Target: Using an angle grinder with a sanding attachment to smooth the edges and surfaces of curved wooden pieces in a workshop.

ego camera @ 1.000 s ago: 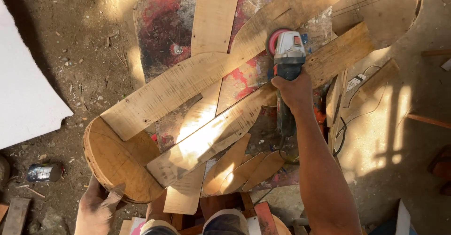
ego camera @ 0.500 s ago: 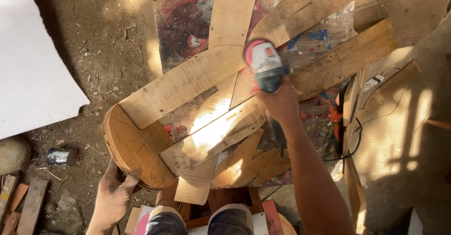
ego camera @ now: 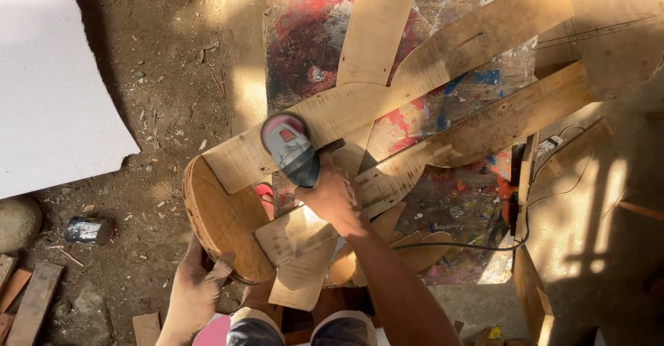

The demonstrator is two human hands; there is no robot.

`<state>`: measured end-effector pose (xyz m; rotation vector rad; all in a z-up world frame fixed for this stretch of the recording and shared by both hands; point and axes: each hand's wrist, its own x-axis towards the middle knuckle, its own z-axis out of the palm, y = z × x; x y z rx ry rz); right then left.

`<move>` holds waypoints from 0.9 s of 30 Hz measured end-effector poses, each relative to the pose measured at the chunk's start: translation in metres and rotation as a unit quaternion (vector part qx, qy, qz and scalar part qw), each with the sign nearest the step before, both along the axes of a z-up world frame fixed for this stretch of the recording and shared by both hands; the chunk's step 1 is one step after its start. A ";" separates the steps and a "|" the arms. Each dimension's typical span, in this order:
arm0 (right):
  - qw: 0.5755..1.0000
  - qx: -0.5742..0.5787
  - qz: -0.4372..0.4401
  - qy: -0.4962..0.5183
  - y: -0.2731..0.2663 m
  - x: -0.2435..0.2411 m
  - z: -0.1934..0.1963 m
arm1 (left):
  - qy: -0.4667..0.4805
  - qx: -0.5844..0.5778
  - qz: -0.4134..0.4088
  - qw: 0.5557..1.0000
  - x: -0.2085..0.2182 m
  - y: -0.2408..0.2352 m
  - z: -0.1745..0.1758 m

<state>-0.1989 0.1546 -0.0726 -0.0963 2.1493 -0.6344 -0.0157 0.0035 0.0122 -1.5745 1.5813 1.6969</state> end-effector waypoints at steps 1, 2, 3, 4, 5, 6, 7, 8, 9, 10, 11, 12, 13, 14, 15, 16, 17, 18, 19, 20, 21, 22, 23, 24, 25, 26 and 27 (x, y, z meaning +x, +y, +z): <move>1.000 0.002 0.004 -0.007 0.006 -0.003 -0.015 | -0.007 0.002 0.004 1.000 0.001 0.001 -0.001; 0.998 -0.030 -0.016 0.047 0.012 -0.005 -0.030 | 0.019 0.012 0.016 1.000 0.002 0.001 -0.001; 0.992 -0.064 -0.038 0.106 0.017 -0.011 -0.045 | 0.049 0.021 0.026 0.998 0.001 0.000 -0.004; 0.992 -0.063 -0.035 0.105 0.026 -0.017 -0.053 | 0.048 0.022 0.029 0.998 0.005 0.001 -0.003; 0.985 -0.077 -0.090 0.127 0.032 -0.029 -0.061 | 0.056 0.013 0.001 0.998 0.005 -0.001 -0.003; 0.974 -0.091 -0.144 0.148 0.039 -0.042 -0.068 | 0.063 0.003 -0.026 0.998 0.005 -0.002 -0.002; 0.975 -0.091 -0.141 0.149 0.038 -0.045 -0.066 | 0.064 0.003 -0.023 0.998 0.010 -0.004 -0.006; 0.968 -0.068 -0.178 0.163 0.038 -0.047 -0.064 | 0.049 -0.019 -0.060 0.997 0.014 -0.006 -0.010; 0.958 -0.045 -0.216 0.181 0.041 -0.053 -0.063 | 0.037 -0.040 -0.098 0.994 0.017 -0.006 -0.015; 0.958 -0.045 -0.214 0.185 0.033 -0.041 -0.061 | 0.041 -0.040 -0.096 0.994 0.022 -0.005 -0.019; 0.975 -0.035 -0.172 0.140 0.027 -0.030 -0.059 | 0.059 -0.031 -0.095 0.993 0.026 -0.006 -0.023; 0.987 -0.025 -0.130 0.093 0.021 -0.019 -0.058 | 0.077 -0.022 -0.093 0.992 0.029 -0.006 -0.027; 0.985 -0.022 -0.138 0.100 0.003 -0.013 -0.035 | 0.083 -0.019 -0.101 0.991 0.027 -0.006 -0.025; 0.994 0.052 -0.093 0.008 -0.015 -0.007 -0.014 | 0.103 -0.014 -0.081 0.991 0.025 -0.006 -0.024; 0.987 0.124 -0.048 -0.086 -0.034 0.000 0.007 | 0.120 -0.009 -0.059 0.991 0.024 -0.006 -0.022; 0.987 0.126 -0.056 -0.083 -0.026 0.003 -0.011 | 0.124 -0.005 -0.066 0.990 0.016 -0.007 -0.016; 0.992 0.111 -0.029 -0.056 -0.018 0.008 -0.030 | 0.070 -0.016 -0.082 0.994 0.011 -0.008 -0.008; 0.995 0.096 -0.002 -0.028 -0.011 0.014 -0.050 | 0.015 -0.027 -0.098 0.995 0.006 -0.009 -0.002; 0.995 0.097 -0.006 -0.031 -0.004 0.008 -0.034 | 0.013 -0.026 -0.102 0.994 0.008 -0.009 -0.004; 0.996 0.058 -0.061 -0.026 0.003 0.002 -0.018 | 0.017 -0.033 -0.105 0.994 0.010 -0.009 -0.007; 0.993 0.018 -0.115 -0.018 0.009 -0.006 -0.002 | 0.023 -0.040 -0.106 0.993 0.011 -0.009 -0.009; 0.993 0.019 -0.117 -0.020 0.031 -0.017 -0.034 | 0.022 -0.039 -0.108 0.993 0.008 -0.010 -0.007; 0.969 -0.161 -0.158 0.104 0.054 -0.027 -0.065 | 0.011 -0.026 -0.079 0.996 0.006 -0.008 -0.004; 0.897 -0.332 -0.192 0.221 0.077 -0.036 -0.096 | 0.000 -0.013 -0.050 0.999 0.004 -0.006 -0.001; 0.897 -0.334 -0.190 0.219 0.076 -0.051 -0.069 | -0.001 -0.014 -0.047 0.999 0.007 -0.007 -0.004; 0.948 -0.140 -0.250 0.137 0.075 -0.065 -0.041 | 0.021 -0.009 -0.045 0.999 0.009 -0.007 -0.007; 0.952 0.058 -0.296 0.048 0.074 -0.082 -0.014 | 0.043 -0.007 -0.042 0.998 0.011 -0.008 -0.009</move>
